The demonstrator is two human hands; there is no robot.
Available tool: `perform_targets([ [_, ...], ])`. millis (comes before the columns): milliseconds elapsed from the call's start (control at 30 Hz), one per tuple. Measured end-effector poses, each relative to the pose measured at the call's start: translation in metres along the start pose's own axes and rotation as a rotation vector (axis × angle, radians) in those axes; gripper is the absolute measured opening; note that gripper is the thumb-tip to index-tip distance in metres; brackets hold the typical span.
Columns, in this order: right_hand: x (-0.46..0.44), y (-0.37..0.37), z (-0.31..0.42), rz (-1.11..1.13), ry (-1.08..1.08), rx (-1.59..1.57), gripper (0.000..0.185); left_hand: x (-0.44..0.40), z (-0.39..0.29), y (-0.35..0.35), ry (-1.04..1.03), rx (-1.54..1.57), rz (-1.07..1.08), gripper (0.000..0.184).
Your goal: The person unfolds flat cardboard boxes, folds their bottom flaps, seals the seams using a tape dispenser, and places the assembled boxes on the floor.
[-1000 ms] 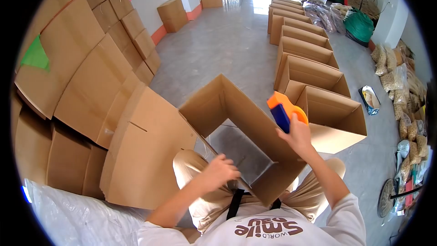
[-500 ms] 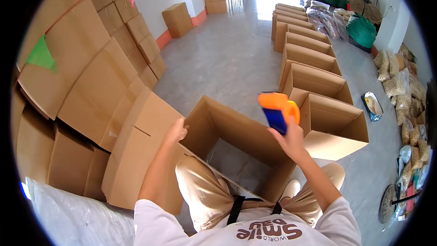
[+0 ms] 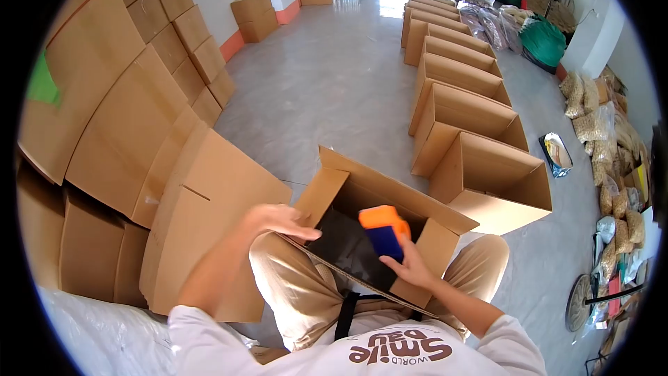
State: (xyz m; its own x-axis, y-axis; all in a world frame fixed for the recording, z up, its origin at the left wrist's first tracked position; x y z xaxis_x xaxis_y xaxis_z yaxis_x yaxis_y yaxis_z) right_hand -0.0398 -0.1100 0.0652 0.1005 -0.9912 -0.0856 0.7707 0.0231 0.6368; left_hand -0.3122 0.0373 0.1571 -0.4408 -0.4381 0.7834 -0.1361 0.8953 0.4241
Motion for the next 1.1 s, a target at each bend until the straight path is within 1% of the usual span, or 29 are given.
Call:
perform_targets([
  [33,-0.004,-0.011,-0.014,-0.001,-0.002,-0.003,0.054,0.004,0.026,-0.002,0.002,-0.003,0.002,0.088],
  [67,-0.008,-0.023,-0.025,0.062,0.024,-0.145,0.058,0.008,0.045,-0.009,-0.285,-0.279,-0.126,0.085],
  [100,-0.011,-0.028,-0.022,0.126,0.050,-0.288,0.062,0.012,0.037,-0.012,-0.429,-0.413,-0.173,0.083],
  [133,-0.012,-0.026,-0.023,0.129,0.045,-0.294,0.062,0.018,0.030,-0.014,-0.569,-0.552,-0.242,0.082],
  [200,-0.017,-0.017,-0.018,0.309,-0.070,-0.592,0.066,-0.004,0.021,-0.009,0.043,-0.410,-0.094,0.067],
  [233,-0.022,0.002,0.002,0.373,-0.086,-0.654,0.064,-0.007,0.005,0.002,0.126,-0.418,-0.063,0.056],
  [267,-0.028,0.023,0.021,0.399,-0.103,-0.685,0.059,-0.016,-0.004,0.012,0.124,-0.418,-0.059,0.056],
  [333,-0.040,0.073,0.056,0.332,-0.032,-0.629,0.052,-0.038,-0.016,0.020,0.035,-0.272,0.014,0.070],
  [367,-0.046,0.099,0.069,0.214,0.022,-0.614,0.049,-0.047,-0.020,0.016,0.030,-0.270,0.014,0.070],
  [400,-0.053,0.120,0.077,0.093,0.079,-0.601,0.047,-0.054,-0.029,0.018,-0.090,-0.396,-0.203,0.084],
  [433,-0.059,0.137,0.079,-0.055,0.071,-0.572,0.045,-0.058,-0.033,0.020,-0.210,-0.523,-0.420,0.099],
  [467,-0.064,0.150,0.077,-0.206,0.060,-0.545,0.044,-0.067,-0.021,0.011,-0.210,-0.530,-0.417,0.099],
  [500,-0.072,0.154,0.069,-0.212,0.055,-0.552,0.044,-0.076,-0.004,0.004,-0.259,-0.324,-0.583,0.107],
  [533,-0.079,0.160,0.052,-0.369,-0.025,-0.623,0.041,-0.082,0.011,-0.002,-0.303,-0.108,-0.742,0.116],
  [567,-0.083,0.159,0.038,-0.517,-0.105,-0.685,0.039,-0.091,0.022,-0.010,-0.296,-0.100,-0.739,0.116],
  [600,-0.084,0.145,0.030,-0.500,-0.103,-0.684,0.039,-0.099,0.032,-0.016,-0.296,0.046,-0.733,0.120],
  [633,-0.078,0.126,0.022,-0.560,-0.164,-0.647,0.036,-0.101,0.040,-0.018,-0.294,0.192,-0.732,0.124],
  [667,-0.068,0.110,0.019,-0.620,-0.227,-0.612,0.036,-0.096,0.038,-0.016,-0.282,0.201,-0.743,0.124],
  [733,-0.041,0.089,0.035,-0.692,-0.161,-0.579,0.038,-0.085,0.028,-0.017,-0.275,0.685,-0.676,0.120],
  [767,-0.031,0.081,0.039,-0.668,-0.157,-0.586,0.038,-0.086,0.027,-0.018,-0.271,0.690,-0.684,0.120],
  [833,-0.006,0.062,0.032,-0.644,-0.154,-0.595,0.038,-0.089,0.030,-0.018,-0.335,0.908,-0.795,0.107],
  [867,0.003,0.044,0.019,-0.506,-0.167,-0.591,0.038,-0.092,0.034,-0.019,-0.334,0.911,-0.800,0.107],
  [900,0.004,0.034,0.017,-0.367,-0.175,-0.583,0.039,-0.097,0.036,-0.018,-0.350,0.850,-0.806,0.093],
  [933,0.005,0.032,0.014,-0.360,-0.165,-0.579,0.039,-0.101,0.038,-0.017,-0.365,0.792,-0.813,0.078],
  [967,0.006,0.030,0.010,-0.379,-0.187,-0.563,0.038,-0.107,0.041,-0.017,-0.366,0.796,-0.823,0.078],
  [1033,0.004,0.033,0.020,-0.414,-0.255,-0.599,0.035,-0.111,0.042,-0.019,-0.318,0.807,-0.856,0.063],
  [1067,0.004,0.032,0.020,-0.410,-0.251,-0.597,0.035,-0.112,0.043,-0.020,-0.318,0.811,-0.860,0.063],
  [1100,0.004,0.032,0.019,-0.417,-0.228,-0.579,0.034,-0.110,0.041,-0.020,-0.290,0.741,-0.916,0.060],
])
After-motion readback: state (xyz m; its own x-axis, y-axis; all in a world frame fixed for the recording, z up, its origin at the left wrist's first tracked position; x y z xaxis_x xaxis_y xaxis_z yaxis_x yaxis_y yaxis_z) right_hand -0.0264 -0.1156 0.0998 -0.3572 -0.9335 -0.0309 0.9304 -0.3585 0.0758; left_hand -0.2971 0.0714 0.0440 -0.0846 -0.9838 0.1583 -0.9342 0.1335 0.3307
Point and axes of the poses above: each hand's wrist, its own x-axis away from the middle knuckle, its own y-axis out of the back of the hand, z = x × y, the point moved 4 cm from there along -x, towards the middle knuckle, and after that the axes turned 9 degrees about x, right-handed, at the moved point
